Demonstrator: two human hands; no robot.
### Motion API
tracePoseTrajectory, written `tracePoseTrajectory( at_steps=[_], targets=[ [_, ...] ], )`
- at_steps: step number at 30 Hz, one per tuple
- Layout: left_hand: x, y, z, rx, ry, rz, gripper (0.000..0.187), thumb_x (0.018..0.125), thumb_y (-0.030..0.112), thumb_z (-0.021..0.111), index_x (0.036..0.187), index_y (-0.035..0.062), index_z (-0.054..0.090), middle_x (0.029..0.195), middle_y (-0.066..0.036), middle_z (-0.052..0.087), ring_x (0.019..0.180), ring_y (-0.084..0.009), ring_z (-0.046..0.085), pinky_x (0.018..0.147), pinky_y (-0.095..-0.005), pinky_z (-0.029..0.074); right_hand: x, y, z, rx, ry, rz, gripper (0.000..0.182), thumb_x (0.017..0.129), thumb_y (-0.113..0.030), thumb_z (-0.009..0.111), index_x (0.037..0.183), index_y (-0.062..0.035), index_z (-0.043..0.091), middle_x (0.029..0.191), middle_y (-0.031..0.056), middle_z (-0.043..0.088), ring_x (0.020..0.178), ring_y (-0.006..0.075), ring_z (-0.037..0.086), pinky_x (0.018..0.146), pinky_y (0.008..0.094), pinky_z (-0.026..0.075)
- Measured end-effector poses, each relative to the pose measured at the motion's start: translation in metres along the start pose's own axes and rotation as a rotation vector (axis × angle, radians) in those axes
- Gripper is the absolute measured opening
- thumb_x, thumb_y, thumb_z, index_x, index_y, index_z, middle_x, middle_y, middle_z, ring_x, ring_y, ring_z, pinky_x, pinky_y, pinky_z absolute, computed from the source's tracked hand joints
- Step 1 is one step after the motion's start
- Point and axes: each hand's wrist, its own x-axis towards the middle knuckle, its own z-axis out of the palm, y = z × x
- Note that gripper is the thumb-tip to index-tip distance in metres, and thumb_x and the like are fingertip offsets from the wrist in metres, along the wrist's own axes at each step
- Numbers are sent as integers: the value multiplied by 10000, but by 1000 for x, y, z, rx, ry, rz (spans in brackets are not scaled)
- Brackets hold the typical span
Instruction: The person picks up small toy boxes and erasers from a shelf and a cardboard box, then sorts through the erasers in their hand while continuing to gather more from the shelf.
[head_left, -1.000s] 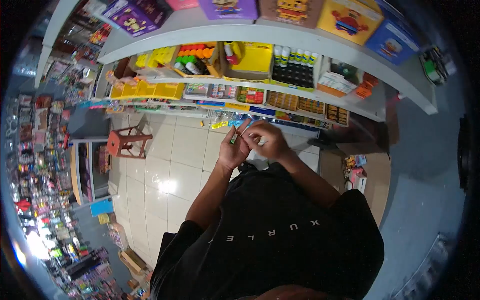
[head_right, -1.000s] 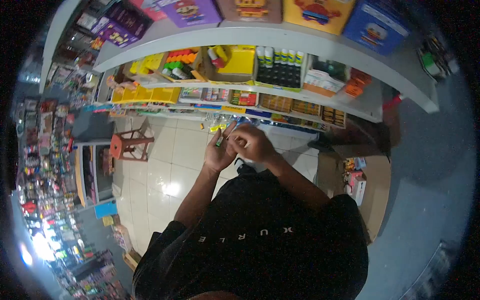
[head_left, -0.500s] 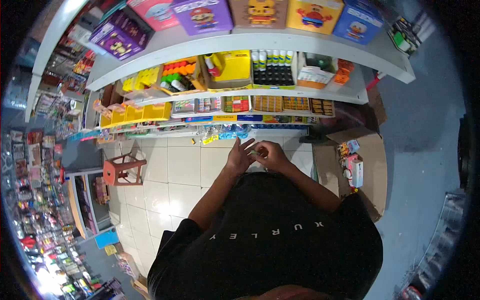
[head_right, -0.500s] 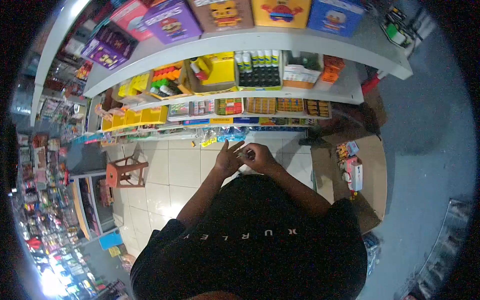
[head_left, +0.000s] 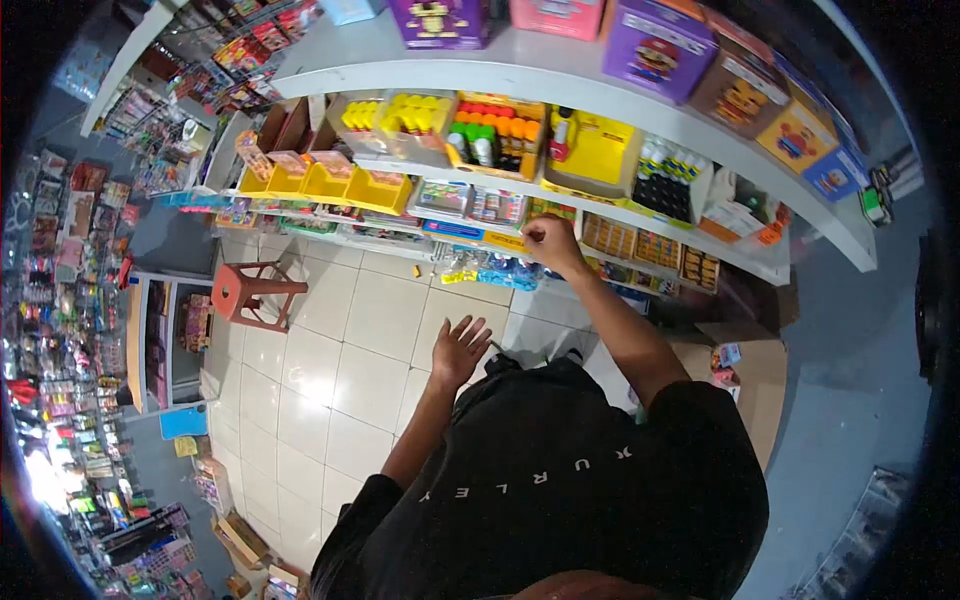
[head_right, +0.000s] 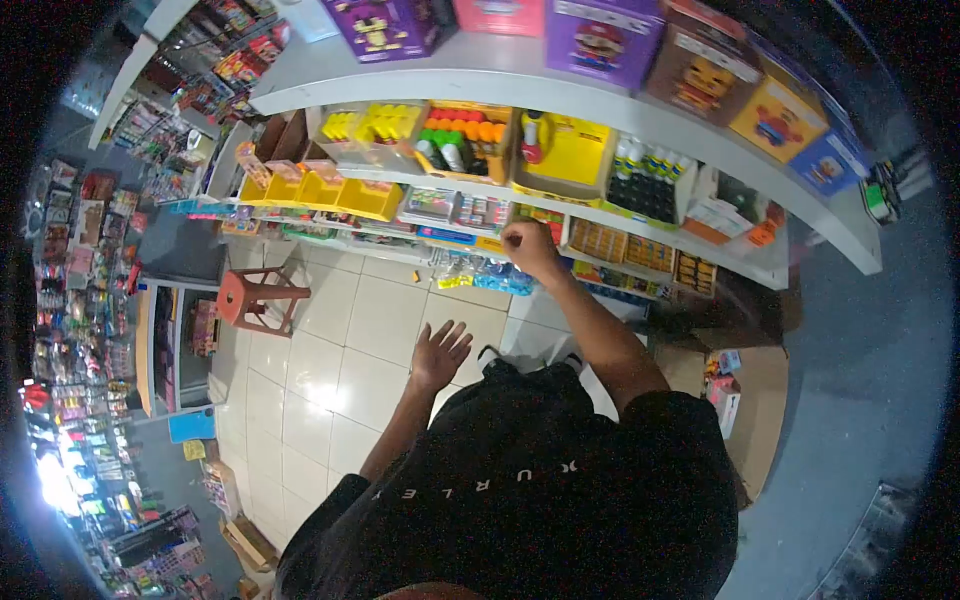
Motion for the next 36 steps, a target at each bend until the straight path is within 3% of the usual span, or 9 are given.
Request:
tracePoseTrajectory(
  at_steps=[4, 14, 15, 18, 21, 25, 30, 33, 36],
  targets=[
    [-20, 23, -39, -56, 72, 21, 623, 1021, 497, 274, 1460, 56, 295, 1429, -133, 428, 1281, -339, 425, 1085, -449, 334, 58, 65, 54, -158, -99, 13, 122, 751, -47, 691, 872, -33, 681, 874, 155, 686, 844, 297, 675, 748, 385, 530],
    [-31, 72, -109, -142, 224, 88, 617, 1016, 496, 294, 1453, 60, 298, 1421, -134, 435, 1273, -333, 435, 1094, -454, 322, 103, 83, 96, -681, -240, 197, 243, 801, -51, 654, 1040, -82, 685, 1069, 177, 657, 1065, 317, 616, 885, 415, 491],
    [-30, 76, -111, -142, 212, 93, 627, 1012, 500, 305, 1456, 59, 290, 1431, -133, 424, 1288, -334, 420, 1100, -457, 312, 106, 89, 98, -700, -270, 207, 350, 795, -40, 644, 1140, -100, 650, 1143, 210, 622, 1122, 351, 575, 933, 431, 464],
    [-24, 86, -117, -165, 184, 101, 634, 1008, 502, 312, 1460, 58, 280, 1442, -131, 410, 1305, -334, 401, 1106, -453, 303, 112, 106, 111, -638, -112, 160, 461, 778, -9, 633, 1228, -96, 583, 1199, 234, 585, 1154, 382, 542, 962, 432, 447],
    [-19, 94, -121, -167, 196, 97, 572, 997, 505, 351, 1382, 83, 388, 1361, -125, 494, 1185, -321, 507, 1026, -441, 372, 113, 118, 118, -536, -48, 225, 535, 763, -14, 633, 1282, -80, 521, 1223, 252, 562, 1168, 409, 521, 971, 439, 439],
    [-18, 101, -123, -151, 225, 85, 582, 999, 505, 343, 1401, 85, 374, 1372, -123, 489, 1196, -322, 499, 1035, -439, 367, 114, 125, 126, -639, -19, 124, 457, 766, -78, 646, 1215, -45, 571, 1201, 243, 577, 1153, 396, 539, 965, 437, 444],
    [-19, 108, -121, -145, 233, 68, 619, 1015, 494, 287, 1469, 73, 284, 1487, -117, 374, 1326, -323, 387, 1103, -428, 311, 112, 100, 129, -710, -171, 270, 326, 746, -91, 664, 1070, -51, 667, 1153, 194, 619, 1097, 354, 587, 940, 415, 469],
    [-18, 108, -122, -156, 247, 72, 616, 1017, 492, 286, 1471, 76, 281, 1484, -119, 379, 1325, -324, 388, 1097, -423, 319, 112, 92, 130, -656, -207, 297, 302, 739, -113, 679, 1036, -64, 685, 1110, 161, 646, 1062, 336, 607, 924, 401, 479],
    [-15, 104, -128, -191, 252, 83, 573, 1002, 489, 350, 1401, 78, 369, 1345, -134, 507, 1176, -332, 508, 1023, -445, 381, 112, 93, 137, -546, -120, 361, 301, 727, -108, 695, 1024, -65, 676, 1069, 147, 663, 1035, 316, 623, 905, 390, 488]
  ],
)
